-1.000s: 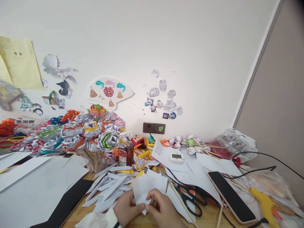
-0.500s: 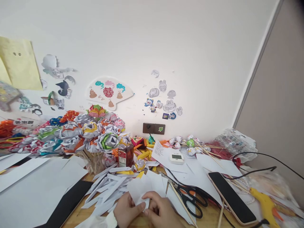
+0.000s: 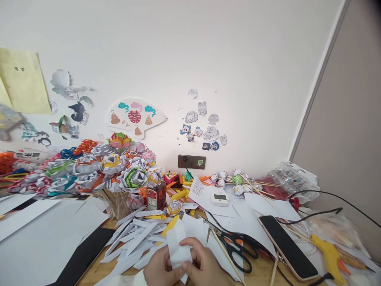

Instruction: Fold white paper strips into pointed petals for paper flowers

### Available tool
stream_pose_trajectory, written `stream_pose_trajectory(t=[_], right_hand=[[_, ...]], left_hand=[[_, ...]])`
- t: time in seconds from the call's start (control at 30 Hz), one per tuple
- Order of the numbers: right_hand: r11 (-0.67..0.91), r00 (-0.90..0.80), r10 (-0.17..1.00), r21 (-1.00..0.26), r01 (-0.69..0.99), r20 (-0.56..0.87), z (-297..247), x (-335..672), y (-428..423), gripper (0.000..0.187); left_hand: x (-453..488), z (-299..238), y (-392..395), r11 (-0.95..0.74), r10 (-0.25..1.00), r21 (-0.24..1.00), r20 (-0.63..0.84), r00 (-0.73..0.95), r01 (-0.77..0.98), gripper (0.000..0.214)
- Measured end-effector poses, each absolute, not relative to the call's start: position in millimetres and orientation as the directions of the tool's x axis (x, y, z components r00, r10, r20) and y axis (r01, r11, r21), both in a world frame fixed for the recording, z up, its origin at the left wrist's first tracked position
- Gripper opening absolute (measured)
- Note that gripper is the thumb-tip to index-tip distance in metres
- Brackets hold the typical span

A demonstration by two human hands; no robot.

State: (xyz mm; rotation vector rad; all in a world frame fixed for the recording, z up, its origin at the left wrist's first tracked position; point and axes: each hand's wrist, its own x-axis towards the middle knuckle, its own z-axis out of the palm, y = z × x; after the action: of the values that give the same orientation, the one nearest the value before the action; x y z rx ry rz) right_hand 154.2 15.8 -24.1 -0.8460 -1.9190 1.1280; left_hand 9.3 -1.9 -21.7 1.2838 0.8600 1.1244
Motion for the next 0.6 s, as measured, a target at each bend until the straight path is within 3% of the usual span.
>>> stream_pose_trajectory(t=[0.23, 0.47, 0.6], right_hand=[[0.224, -0.557, 0.796, -0.97, -0.096, 0.239, -33, 150, 21, 0.04], [0.22, -0.503, 0.829, -0.97, -0.105, 0.242, -32, 149, 25, 0.042], [0.241, -0.488, 0.835, -0.966, -0.089, 0.254, -30, 149, 25, 0.043]], left_hand=[[10, -16, -3, -0.025, 0.94, 0.98, 0.09, 0.33, -0.197, 0.038], [10, -10, -1, 0.007, 0.91, 0.963, 0.106, 0.401, -0.27, 0.036], [8, -10, -1, 0.022, 0.924, 0.979, 0.058, 0.377, -0.204, 0.037]])
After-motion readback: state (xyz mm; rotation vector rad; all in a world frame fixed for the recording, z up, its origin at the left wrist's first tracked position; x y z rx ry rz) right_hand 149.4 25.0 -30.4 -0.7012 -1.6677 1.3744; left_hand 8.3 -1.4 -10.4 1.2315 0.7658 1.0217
